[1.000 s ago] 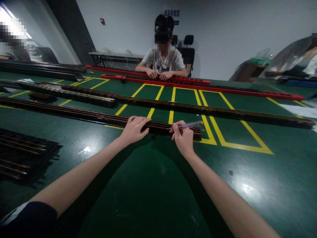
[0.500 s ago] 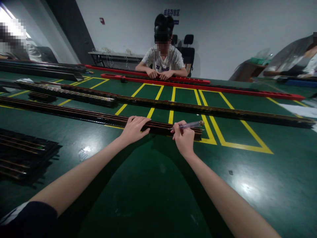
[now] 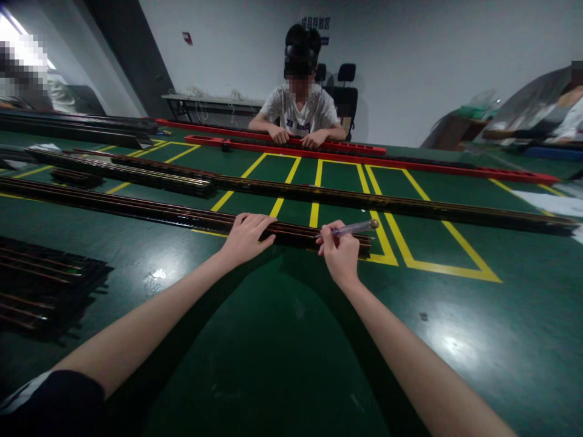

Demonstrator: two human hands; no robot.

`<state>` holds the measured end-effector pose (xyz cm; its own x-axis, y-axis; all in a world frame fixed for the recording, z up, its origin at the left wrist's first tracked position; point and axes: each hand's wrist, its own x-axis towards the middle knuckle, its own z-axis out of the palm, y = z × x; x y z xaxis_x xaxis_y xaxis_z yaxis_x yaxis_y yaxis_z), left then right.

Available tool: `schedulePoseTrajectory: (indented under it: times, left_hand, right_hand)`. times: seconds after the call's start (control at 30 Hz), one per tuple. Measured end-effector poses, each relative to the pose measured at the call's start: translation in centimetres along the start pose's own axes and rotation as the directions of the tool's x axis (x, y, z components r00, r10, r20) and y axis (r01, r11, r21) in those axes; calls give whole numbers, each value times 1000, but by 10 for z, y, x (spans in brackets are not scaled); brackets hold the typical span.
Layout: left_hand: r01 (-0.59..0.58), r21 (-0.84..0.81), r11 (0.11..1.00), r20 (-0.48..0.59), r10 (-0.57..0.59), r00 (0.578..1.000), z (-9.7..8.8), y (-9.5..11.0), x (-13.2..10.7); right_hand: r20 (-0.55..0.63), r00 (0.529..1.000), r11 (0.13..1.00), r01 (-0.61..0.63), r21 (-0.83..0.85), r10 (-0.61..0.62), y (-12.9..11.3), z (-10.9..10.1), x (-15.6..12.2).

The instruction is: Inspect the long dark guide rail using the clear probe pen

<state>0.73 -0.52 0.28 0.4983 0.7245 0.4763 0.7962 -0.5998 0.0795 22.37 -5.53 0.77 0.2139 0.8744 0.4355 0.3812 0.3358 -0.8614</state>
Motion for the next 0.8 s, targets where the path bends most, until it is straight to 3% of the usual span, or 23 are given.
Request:
schedulePoseTrajectory:
  times: [0.8]
  left_hand:
    - [24,25,999,-14,-23,1000,1,3,0]
  right_hand:
    - [17,999,988,-48,149,46,-3,3,0]
